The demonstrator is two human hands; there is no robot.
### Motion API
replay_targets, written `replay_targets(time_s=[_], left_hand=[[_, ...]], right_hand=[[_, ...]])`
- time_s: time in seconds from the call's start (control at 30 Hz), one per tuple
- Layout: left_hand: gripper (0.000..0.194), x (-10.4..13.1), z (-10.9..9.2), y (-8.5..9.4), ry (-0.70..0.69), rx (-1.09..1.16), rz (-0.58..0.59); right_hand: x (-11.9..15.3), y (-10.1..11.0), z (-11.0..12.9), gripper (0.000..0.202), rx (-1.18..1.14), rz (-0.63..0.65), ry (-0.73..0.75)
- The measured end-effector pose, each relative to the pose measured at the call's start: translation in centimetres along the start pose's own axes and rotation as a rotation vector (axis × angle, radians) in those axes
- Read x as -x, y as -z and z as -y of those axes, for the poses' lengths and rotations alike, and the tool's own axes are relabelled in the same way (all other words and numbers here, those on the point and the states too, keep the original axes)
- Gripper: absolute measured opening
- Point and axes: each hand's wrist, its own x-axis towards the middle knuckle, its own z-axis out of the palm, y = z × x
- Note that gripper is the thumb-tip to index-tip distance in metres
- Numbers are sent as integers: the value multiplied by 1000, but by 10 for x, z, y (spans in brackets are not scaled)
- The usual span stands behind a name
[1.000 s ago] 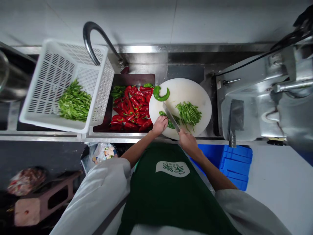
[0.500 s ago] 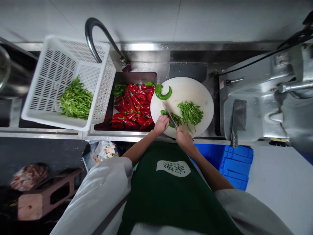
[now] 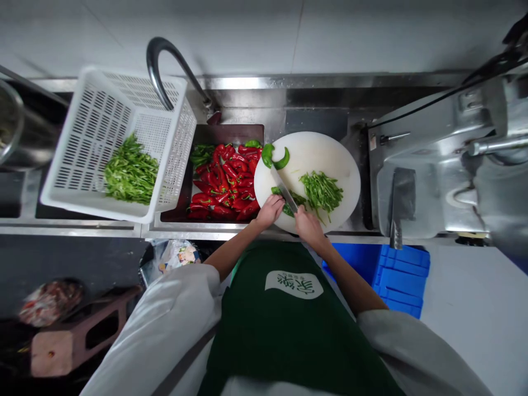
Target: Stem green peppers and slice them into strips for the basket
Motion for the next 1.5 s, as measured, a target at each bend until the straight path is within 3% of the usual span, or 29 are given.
replay_targets(time_s=[0.2,0.43,0.6,0.77,0.93,1.2,1.37,1.5], left_hand=[[27,1,2,0,-15,-40,18],[27,3,4,-3,13,-32,12],[29,3,1,-4,32,-34,3],[28,4,6,11,8,16,32],[25,1,20,26,-68,-16,47],[27,-1,24,18,-72,-48,61],[28,1,26,17,-67,-20,75],[29,1,27,15,-55,-2,84]], right_hand=[[17,-2,-2,30,35,14,-9],[-3,-2,5,30,-19,-17,11],[11,0,-1,30,-14,19,12],[0,-3,12,30,-58,26,11],[-11,2,4,29,-66,15,13],[21,-7,9,29,43,16,-2],[1,0,24,28,-3,24,-6],[-6,9,20,30,-37,10,0]])
